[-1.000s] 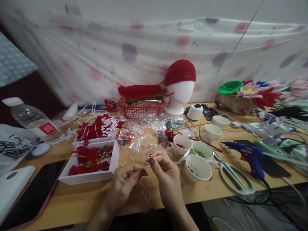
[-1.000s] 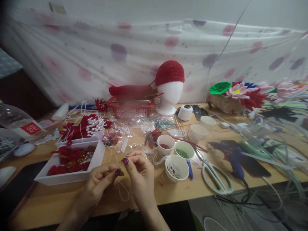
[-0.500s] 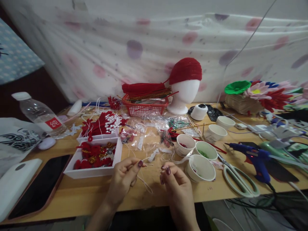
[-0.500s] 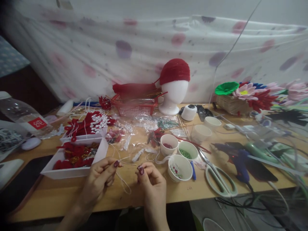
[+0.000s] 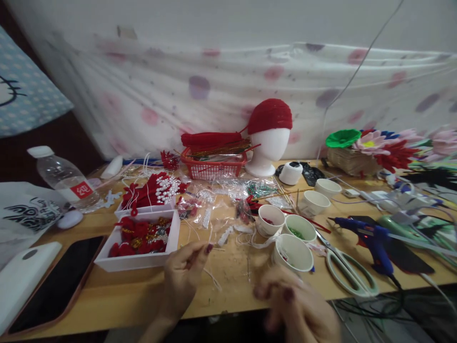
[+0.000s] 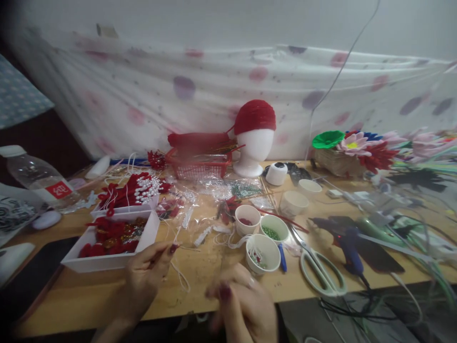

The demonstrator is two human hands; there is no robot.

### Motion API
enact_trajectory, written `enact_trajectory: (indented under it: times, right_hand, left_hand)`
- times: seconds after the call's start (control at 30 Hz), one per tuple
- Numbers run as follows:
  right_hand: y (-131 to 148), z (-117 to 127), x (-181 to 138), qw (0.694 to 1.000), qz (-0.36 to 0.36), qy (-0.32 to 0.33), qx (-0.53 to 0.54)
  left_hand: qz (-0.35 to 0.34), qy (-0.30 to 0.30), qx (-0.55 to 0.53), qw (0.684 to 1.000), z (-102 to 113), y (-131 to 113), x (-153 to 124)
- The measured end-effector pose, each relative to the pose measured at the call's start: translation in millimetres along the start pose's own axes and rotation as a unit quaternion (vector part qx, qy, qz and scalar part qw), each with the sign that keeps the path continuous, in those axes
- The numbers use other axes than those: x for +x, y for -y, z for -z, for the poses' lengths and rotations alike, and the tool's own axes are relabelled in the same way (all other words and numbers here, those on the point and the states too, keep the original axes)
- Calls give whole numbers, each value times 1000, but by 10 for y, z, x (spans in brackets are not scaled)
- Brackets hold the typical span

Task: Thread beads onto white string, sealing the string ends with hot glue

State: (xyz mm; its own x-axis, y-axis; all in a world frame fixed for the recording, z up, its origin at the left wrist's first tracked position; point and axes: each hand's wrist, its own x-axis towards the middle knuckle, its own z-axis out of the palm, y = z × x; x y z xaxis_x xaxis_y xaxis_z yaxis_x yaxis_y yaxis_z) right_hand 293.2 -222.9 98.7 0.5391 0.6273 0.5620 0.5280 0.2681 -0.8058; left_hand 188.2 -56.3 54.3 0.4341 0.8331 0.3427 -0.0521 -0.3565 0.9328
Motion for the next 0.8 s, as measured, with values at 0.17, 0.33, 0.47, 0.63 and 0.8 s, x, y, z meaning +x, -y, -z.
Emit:
enact_trajectory:
  times: [0.17,0.33,0.47,0.63,0.8]
  right_hand:
    - [-290,-511,134,984,-160,-32,68]
    - [-395,-628,160,954,-227,-101,167]
    - [-388,-622,214,953,-234,-62,182]
    - [-397,-643,273,958,-209,-65,184]
    - [-414,-576,281,994,-87,-35,59]
  left_hand:
    - [-97,58,37,993,-35,-36,-49]
    - [-74,63,57,994,-19,-104,-53]
    - [-53,132,36,989,-23,-120,-26]
    - [7,155,30,987,-19,-30,12]
    - [113,82,-56,989,24,-41,95]
